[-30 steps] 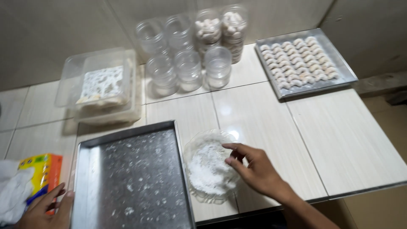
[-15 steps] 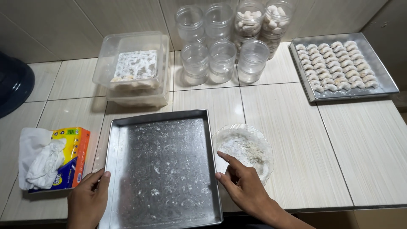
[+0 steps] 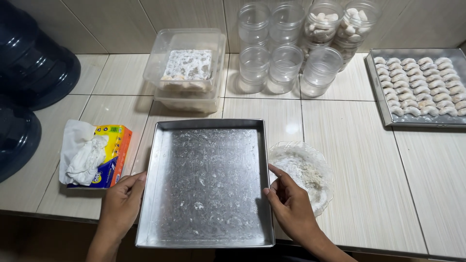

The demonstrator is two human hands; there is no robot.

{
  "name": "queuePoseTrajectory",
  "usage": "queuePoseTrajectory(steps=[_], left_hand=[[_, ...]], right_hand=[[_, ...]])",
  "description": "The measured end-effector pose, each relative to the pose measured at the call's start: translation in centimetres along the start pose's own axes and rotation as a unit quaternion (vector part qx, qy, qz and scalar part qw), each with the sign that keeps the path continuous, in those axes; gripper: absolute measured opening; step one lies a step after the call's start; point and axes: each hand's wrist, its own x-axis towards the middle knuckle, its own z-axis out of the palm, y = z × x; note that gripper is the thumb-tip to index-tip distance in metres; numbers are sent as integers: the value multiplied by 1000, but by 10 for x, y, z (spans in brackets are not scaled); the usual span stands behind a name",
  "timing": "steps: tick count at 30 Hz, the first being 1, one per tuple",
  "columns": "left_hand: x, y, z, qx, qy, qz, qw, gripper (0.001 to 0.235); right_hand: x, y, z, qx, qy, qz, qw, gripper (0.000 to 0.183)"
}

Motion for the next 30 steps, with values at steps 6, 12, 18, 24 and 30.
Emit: queuePoseTrajectory(steps=[6, 12, 18, 24, 30], left_hand=[[-18, 28, -8, 19, 15, 59, 998, 31], [-39, 66, 13, -5, -10, 171, 985, 36], [-68, 113, 71, -89, -97, 214, 968, 40], [-103, 146, 144, -86, -200, 285, 933, 46], [-146, 190, 212, -56, -445, 115, 886, 61]], right_hand=[[-3, -10, -18, 49, 1, 3, 999, 54], [-6, -8, -67, 85, 62, 0, 994, 58], [-20, 13, -141, 17, 175, -20, 984, 47], [-59, 50, -203, 6, 265, 41, 963, 48], [-99, 125, -287, -87, 344, 50, 934, 51]])
